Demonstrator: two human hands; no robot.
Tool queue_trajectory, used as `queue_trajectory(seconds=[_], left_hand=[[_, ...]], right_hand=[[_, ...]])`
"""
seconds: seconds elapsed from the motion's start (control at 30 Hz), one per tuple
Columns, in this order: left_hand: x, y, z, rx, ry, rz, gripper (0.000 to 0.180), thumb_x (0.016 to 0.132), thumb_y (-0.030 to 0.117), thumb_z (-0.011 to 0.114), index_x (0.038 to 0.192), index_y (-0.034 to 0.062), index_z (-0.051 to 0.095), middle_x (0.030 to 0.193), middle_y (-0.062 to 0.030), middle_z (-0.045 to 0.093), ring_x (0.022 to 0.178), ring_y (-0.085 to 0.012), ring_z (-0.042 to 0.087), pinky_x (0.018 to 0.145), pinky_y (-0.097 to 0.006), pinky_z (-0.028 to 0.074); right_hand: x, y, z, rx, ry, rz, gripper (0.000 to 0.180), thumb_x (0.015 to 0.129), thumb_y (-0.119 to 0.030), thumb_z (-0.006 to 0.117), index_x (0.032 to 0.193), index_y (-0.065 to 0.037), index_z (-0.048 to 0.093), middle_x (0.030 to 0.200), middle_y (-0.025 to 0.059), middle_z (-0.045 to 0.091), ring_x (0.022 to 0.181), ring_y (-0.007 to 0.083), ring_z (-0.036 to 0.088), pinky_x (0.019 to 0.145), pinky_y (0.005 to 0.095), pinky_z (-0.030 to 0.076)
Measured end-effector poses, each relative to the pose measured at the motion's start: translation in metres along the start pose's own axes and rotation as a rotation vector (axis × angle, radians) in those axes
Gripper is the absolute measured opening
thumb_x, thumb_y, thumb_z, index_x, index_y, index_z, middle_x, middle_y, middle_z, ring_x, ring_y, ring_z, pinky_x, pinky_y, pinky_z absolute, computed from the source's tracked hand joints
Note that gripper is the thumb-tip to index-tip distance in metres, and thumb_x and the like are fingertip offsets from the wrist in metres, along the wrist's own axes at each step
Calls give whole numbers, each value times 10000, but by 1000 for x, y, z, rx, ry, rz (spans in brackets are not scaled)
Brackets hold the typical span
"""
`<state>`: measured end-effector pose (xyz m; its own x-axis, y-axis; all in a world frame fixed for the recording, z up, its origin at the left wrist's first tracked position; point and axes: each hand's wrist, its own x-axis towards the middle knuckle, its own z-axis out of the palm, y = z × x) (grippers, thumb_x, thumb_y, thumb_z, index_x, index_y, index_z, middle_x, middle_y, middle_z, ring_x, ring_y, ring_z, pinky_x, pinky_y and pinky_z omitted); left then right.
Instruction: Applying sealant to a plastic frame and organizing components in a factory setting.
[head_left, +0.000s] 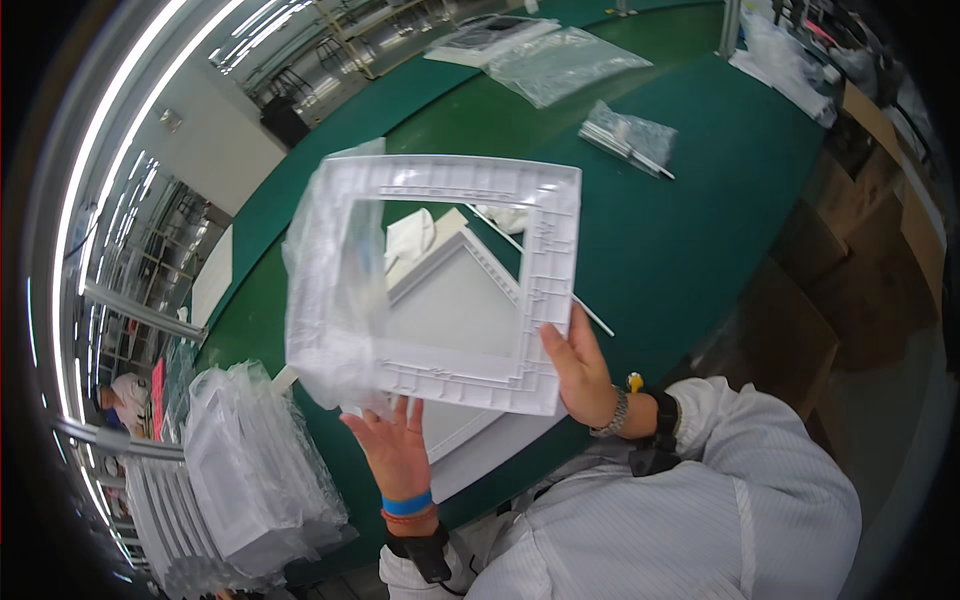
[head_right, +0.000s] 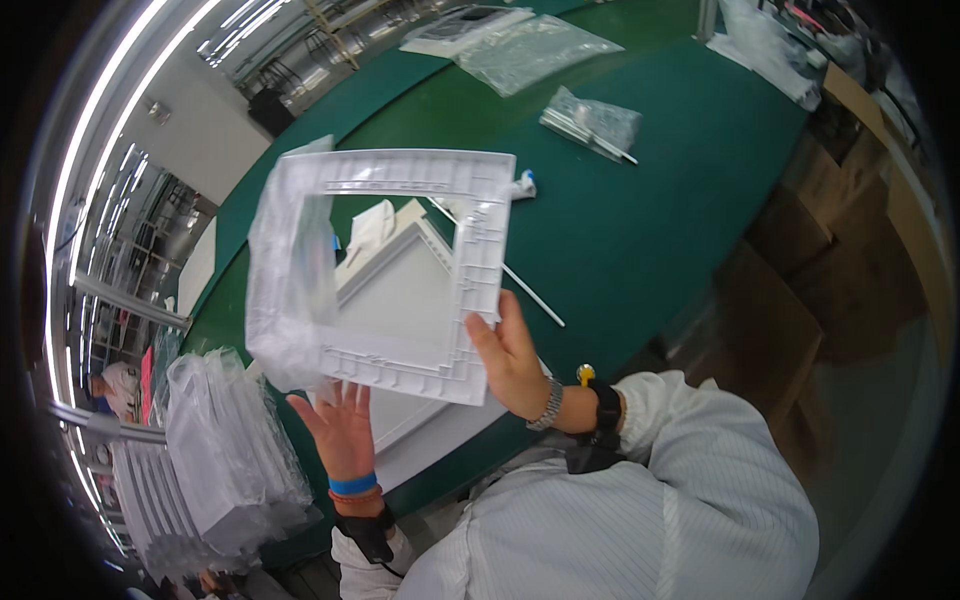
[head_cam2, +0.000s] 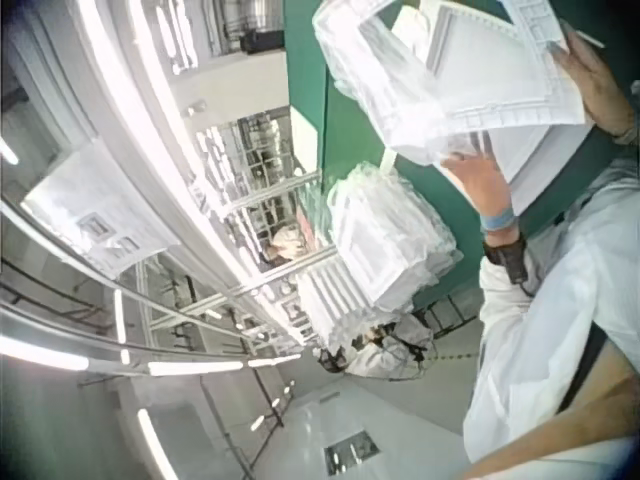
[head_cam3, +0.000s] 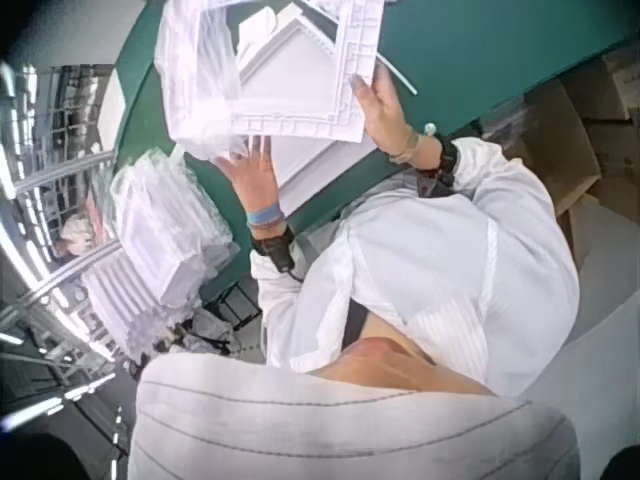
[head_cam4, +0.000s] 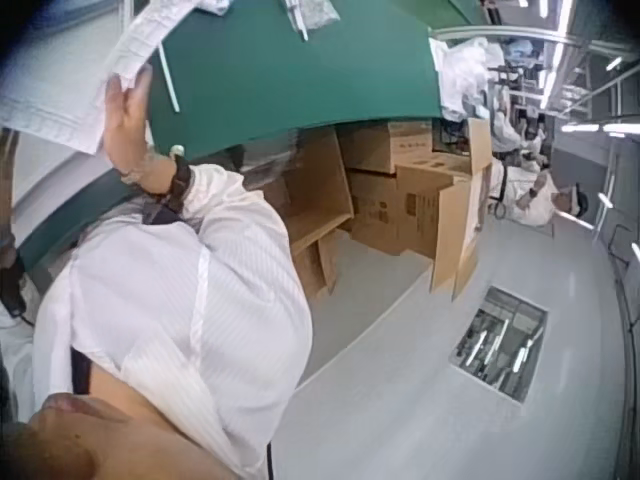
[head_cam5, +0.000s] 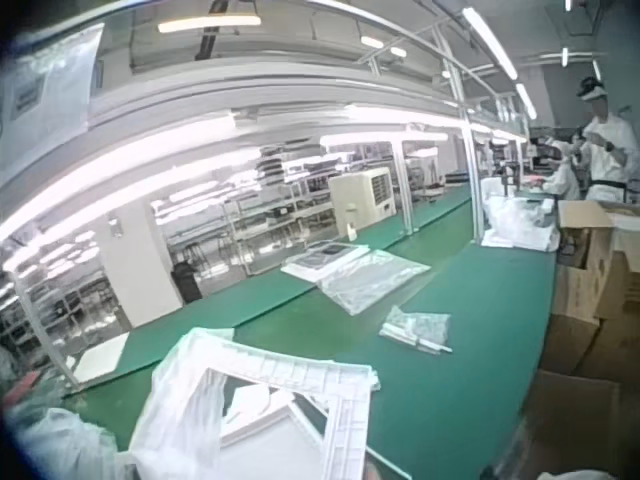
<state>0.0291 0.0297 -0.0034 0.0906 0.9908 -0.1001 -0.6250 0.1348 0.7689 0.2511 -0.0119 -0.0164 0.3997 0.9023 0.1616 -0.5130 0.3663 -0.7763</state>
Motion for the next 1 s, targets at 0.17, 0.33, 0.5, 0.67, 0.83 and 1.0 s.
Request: queue_trajectory(seconds=[0.17, 0.33, 0.5, 0.67, 0.83, 1.0], left_hand=[[25, 23, 6, 35, 7, 154, 667, 942, 538, 300, 1407, 68, 218, 1401, -139, 354, 1248, -304, 385, 1068, -415, 304], [30, 57, -28, 105, 252, 333, 655, 950, 535, 262, 1412, 70, 239, 1421, -125, 343, 1237, -260, 409, 1080, -379, 293], [12, 91, -31, 147, 358, 347, 677, 944, 555, 256, 1414, 68, 243, 1432, -99, 334, 1245, -229, 399, 1082, -362, 284], [8, 95, -41, 209, 403, 354, 707, 932, 577, 278, 1423, 72, 226, 1434, -99, 330, 1277, -229, 359, 1091, -365, 255], [0, 98, -43, 283, 460, 381, 686, 932, 576, 286, 1381, 57, 292, 1351, -126, 428, 1151, -235, 471, 994, -354, 375], [-14, 90, -49, 331, 390, 284, 616, 933, 543, 343, 1262, 27, 416, 1095, -200, 589, 786, -264, 624, 614, -337, 530]], right_hand=[[-6, 6, 4, -145, -155, 96, 344, 943, -254, 488, 1157, -17, 361, 893, 95, 564, 743, 99, 558, 637, 240, 456], [11, -5, -17, -1358, -798, -607, 507, 840, -518, 544, 828, -14, 492, 582, 66, 514, 432, 185, 517, 408, 306, 423], [5, -1, -30, -1578, -930, -539, 504, 805, -525, 549, 658, -50, 464, 510, 61, 461, 438, 187, 496, 401, 291, 390], [9, -3, -32, -1630, -1088, -564, 468, 816, -481, 559, 640, -58, 468, 488, 51, 446, 440, 186, 490, 400, 298, 377], [7, -16, -18, -1559, -1077, -675, 440, 814, -452, 575, 639, -65, 462, 513, 46, 453, 465, 172, 495, 415, 289, 378], [44, -87, 8, -1224, -629, -951, 265, 826, -309, 635, 814, -67, 528, 778, 56, 561, 642, 196, 570, 554, 299, 451]])
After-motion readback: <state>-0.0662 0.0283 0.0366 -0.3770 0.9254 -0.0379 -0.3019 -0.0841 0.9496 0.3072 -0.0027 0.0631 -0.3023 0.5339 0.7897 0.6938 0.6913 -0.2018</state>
